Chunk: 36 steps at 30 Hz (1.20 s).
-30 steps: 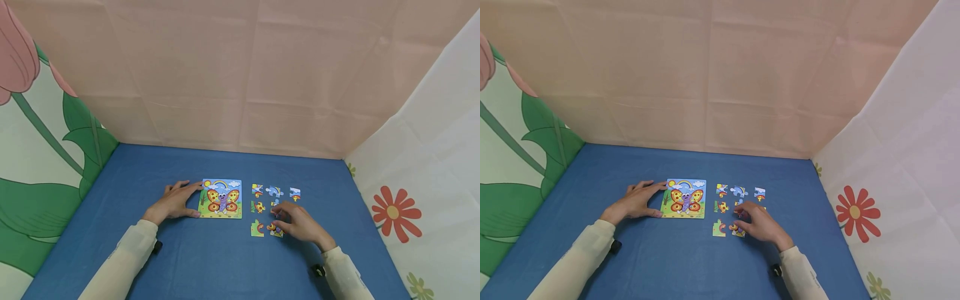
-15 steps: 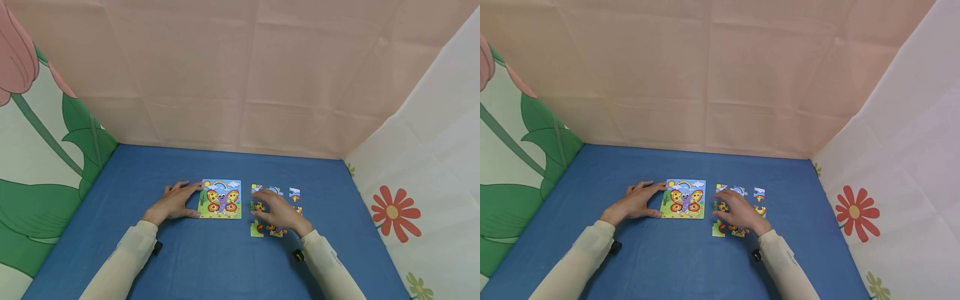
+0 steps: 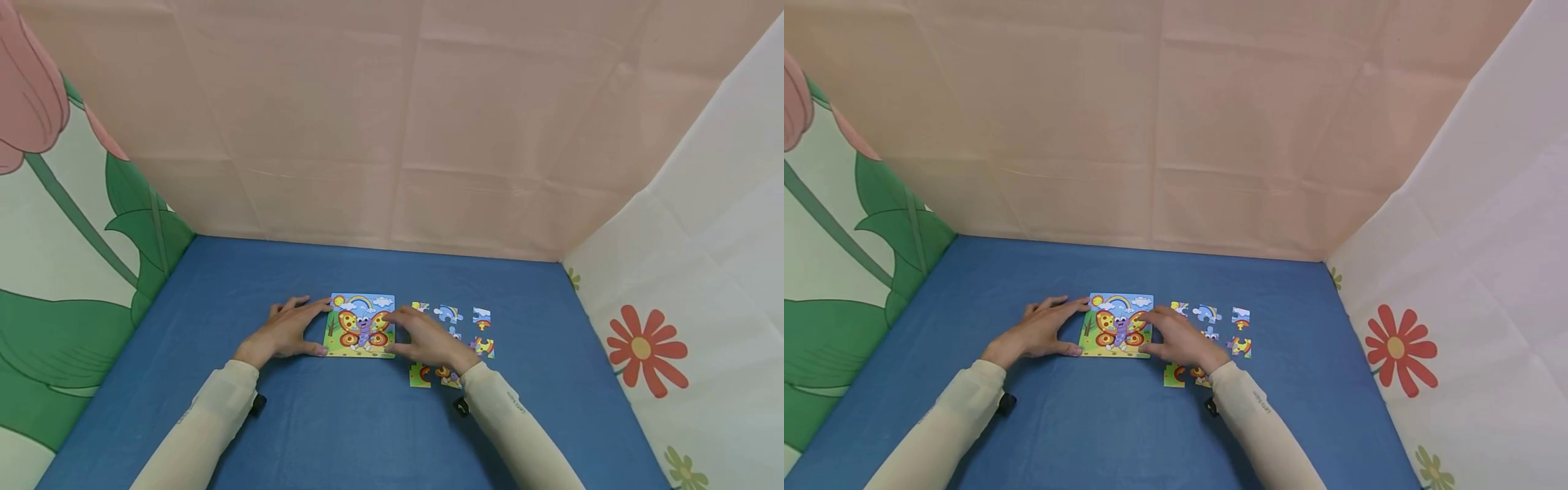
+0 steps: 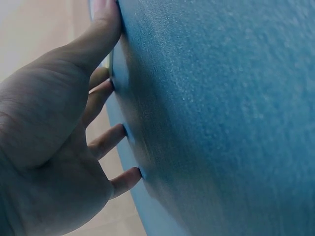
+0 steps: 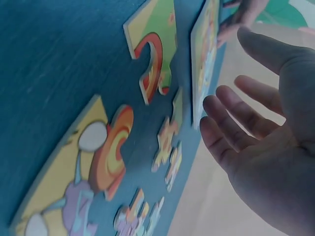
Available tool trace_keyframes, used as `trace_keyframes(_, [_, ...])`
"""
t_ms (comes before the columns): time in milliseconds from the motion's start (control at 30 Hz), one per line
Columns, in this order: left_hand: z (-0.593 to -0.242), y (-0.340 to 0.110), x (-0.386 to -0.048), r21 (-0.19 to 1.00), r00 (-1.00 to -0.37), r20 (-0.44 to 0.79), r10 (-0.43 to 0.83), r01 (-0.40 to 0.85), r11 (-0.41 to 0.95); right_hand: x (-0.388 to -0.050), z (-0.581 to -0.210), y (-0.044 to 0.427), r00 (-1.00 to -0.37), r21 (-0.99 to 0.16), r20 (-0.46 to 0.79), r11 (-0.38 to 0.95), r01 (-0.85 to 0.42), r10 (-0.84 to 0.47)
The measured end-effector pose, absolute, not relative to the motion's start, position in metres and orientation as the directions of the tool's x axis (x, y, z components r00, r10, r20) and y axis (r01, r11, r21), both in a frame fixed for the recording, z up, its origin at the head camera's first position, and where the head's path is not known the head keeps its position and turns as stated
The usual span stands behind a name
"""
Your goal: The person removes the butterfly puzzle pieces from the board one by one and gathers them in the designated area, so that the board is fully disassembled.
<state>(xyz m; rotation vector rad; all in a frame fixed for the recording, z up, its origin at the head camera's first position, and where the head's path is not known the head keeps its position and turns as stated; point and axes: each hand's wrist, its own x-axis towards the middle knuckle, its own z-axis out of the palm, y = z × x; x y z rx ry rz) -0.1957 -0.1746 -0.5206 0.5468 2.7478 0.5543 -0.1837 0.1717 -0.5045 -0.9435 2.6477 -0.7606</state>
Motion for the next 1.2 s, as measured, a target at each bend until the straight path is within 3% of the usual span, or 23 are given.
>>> trace_keyframes(633, [-0.524, -0.175, -0.197, 0.418, -0.889, -0.193, 0.415, 0.308, 0.854, -0.191, -0.519, 0.154, -0.765, -0.470, -0.116, 0.713, -0.520, -0.634])
trace_keyframes(1200, [-0.522, -0.175, -0.196, 0.421, -0.888, -0.195, 0.417, 0.308, 0.853, -0.194, -0.518, 0.150, -0.773, -0.494, -0.132, 0.718, -0.491, -0.620])
